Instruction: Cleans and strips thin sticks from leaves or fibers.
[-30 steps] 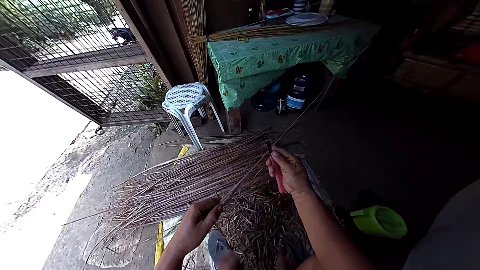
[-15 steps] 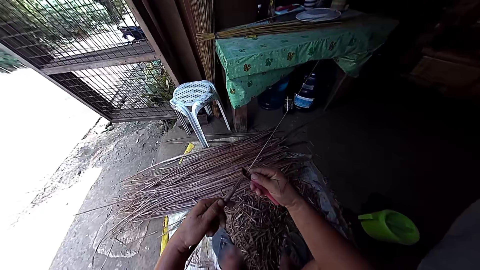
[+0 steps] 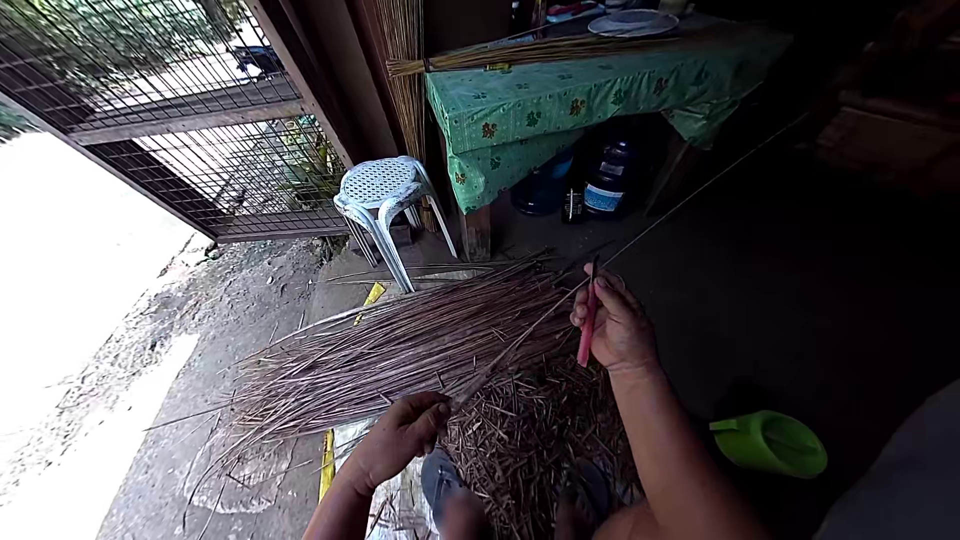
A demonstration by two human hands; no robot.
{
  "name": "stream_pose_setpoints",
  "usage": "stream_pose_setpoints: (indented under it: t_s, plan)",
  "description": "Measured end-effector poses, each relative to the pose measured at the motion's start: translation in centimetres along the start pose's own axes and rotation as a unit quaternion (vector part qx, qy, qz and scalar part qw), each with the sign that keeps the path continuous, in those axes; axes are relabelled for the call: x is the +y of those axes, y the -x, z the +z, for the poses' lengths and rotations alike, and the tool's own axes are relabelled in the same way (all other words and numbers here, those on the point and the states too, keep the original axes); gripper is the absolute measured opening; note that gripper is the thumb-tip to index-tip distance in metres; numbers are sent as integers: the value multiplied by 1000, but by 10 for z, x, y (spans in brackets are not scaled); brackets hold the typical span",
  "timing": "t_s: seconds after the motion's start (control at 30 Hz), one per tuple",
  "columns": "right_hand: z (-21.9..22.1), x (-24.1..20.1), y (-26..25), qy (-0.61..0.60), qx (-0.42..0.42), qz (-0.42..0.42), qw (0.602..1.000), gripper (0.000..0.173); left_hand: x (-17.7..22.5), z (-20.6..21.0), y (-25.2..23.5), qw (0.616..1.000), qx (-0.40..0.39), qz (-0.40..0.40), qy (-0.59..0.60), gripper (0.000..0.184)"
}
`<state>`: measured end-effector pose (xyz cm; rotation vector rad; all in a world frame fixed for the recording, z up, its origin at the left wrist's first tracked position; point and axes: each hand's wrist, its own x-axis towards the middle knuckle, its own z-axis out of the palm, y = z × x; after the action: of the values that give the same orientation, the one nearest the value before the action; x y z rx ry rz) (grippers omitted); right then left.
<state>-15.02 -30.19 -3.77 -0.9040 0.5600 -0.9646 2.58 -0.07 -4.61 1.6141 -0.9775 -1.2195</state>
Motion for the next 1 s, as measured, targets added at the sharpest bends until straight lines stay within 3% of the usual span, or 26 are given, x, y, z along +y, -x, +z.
stream_pose_setpoints:
  t_s: [0.13, 0.2, 0.33, 0.47, 0.67, 0.83, 1.0]
  plan:
    - [0, 5, 4, 28, -19, 0, 999, 30, 2, 2, 2, 1000, 4, -2, 18, 34]
    - [8, 15, 17, 77, -107, 32, 991, 29, 7, 5, 1, 999, 26, 8, 35, 32]
    - [29, 35, 46, 171, -304, 81, 934, 22, 11, 13, 0, 994, 50, 10, 92, 29]
    - [43, 52, 70, 177, -417, 112, 884, 21, 15, 21, 1, 989, 95, 6, 113, 30]
    - [41, 53, 68, 187, -389, 12, 902, 20, 24, 30, 4, 988, 112, 20, 108, 32]
    - [31, 52, 56, 180, -374, 2, 910, 19, 23, 32, 3, 988, 115, 19, 101, 31]
    - [23, 45, 36, 181, -306, -11, 935, 19, 20, 30, 5, 989, 115, 30, 86, 32]
